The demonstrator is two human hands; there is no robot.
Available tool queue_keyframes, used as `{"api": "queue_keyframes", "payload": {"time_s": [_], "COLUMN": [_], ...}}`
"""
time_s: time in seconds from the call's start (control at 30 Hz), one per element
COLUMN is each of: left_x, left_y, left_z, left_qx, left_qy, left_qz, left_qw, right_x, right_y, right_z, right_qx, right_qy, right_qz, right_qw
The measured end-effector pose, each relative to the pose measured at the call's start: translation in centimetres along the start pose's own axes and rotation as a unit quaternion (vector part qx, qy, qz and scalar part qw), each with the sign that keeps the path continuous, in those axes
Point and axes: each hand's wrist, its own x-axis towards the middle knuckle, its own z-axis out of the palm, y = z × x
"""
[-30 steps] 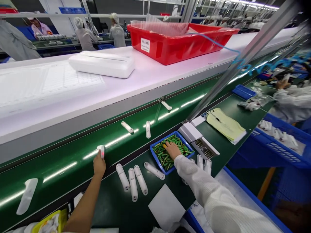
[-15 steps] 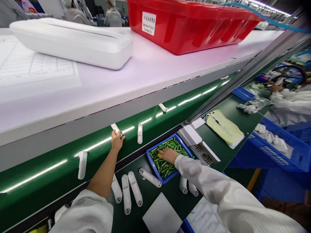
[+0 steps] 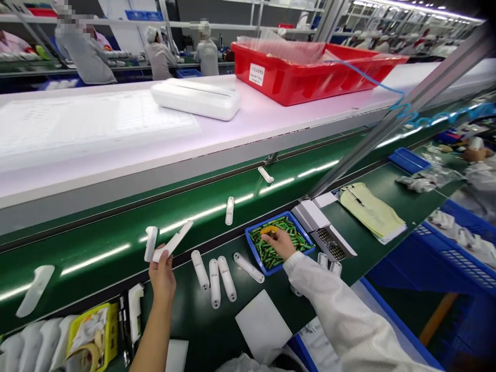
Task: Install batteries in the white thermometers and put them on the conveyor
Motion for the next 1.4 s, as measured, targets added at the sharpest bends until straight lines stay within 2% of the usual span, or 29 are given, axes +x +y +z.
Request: {"api": "queue_keyframes", "payload": {"time_s": [0.07, 0.17, 0.23, 0.33, 0.4, 0.47, 0.53, 0.6, 0.7, 0.77, 0.87, 0.97, 1.03, 1.13, 1.27, 1.4], "left_x": [-1.9, -4.5, -6.2, -9.0, -10.8, -12.4, -13.9, -15.2, -16.7, -17.4, -17.6, -17.1, -16.7, -16.5, -16.7, -17.2], "left_y": [2.3, 6.1, 8.7, 12.4, 14.5, 16.0, 17.2, 18.0, 18.8, 19.1, 19.3, 19.2, 19.0, 18.7, 18.7, 18.9], "left_z": [-1.2, -2.3, -2.6, -2.8, -2.9, -3.0, -3.3, -3.6, -4.3, -4.7, -5.0, -5.4, -5.8, -6.3, -6.6, -6.5], "left_qx": [-0.061, -0.166, -0.274, -0.398, -0.425, -0.438, -0.445, -0.442, -0.435, -0.434, -0.449, -0.475, -0.474, -0.457, -0.444, -0.437], "left_qy": [0.001, -0.01, -0.029, -0.092, -0.137, -0.161, -0.173, -0.195, -0.236, -0.258, -0.262, -0.218, -0.19, -0.173, -0.161, -0.143], "left_qz": [0.0, -0.001, -0.019, -0.058, -0.079, -0.087, -0.081, -0.067, -0.043, -0.035, -0.042, -0.055, -0.052, -0.028, -0.013, -0.006], "left_qw": [0.998, 0.986, 0.961, 0.911, 0.891, 0.88, 0.875, 0.873, 0.868, 0.862, 0.853, 0.851, 0.858, 0.872, 0.882, 0.888], "right_x": [-2.1, -5.8, -8.4, -12.2, -14.4, -16.1, -17.0, -17.4, -17.6, -17.6, -17.7, -17.8, -17.9, -18.3, -19.1, -19.8], "right_y": [-3.3, -8.5, -11.7, -15.7, -17.8, -19.4, -20.5, -21.2, -21.7, -21.7, -21.7, -21.6, -21.5, -21.6, -22.4, -23.4], "right_z": [1.1, 2.8, 3.7, 4.7, 5.4, 6.1, 6.7, 7.1, 7.5, 7.7, 7.9, 7.5, 7.1, 6.6, 6.9, 7.9], "right_qx": [0.106, 0.22, 0.28, 0.356, 0.327, 0.225, 0.12, 0.071, 0.107, 0.162, 0.253, 0.329, 0.32, 0.29, 0.314, 0.274], "right_qy": [0.014, -0.008, -0.05, -0.123, -0.136, -0.11, -0.076, -0.079, -0.198, -0.284, -0.324, -0.325, -0.301, -0.227, -0.183, -0.121], "right_qz": [-0.011, -0.033, -0.055, -0.119, -0.202, -0.314, -0.403, -0.404, -0.283, -0.203, -0.149, -0.138, -0.13, -0.138, -0.161, -0.202], "right_qw": [0.994, 0.975, 0.957, 0.919, 0.913, 0.916, 0.904, 0.908, 0.932, 0.923, 0.899, 0.876, 0.889, 0.919, 0.918, 0.932]}}
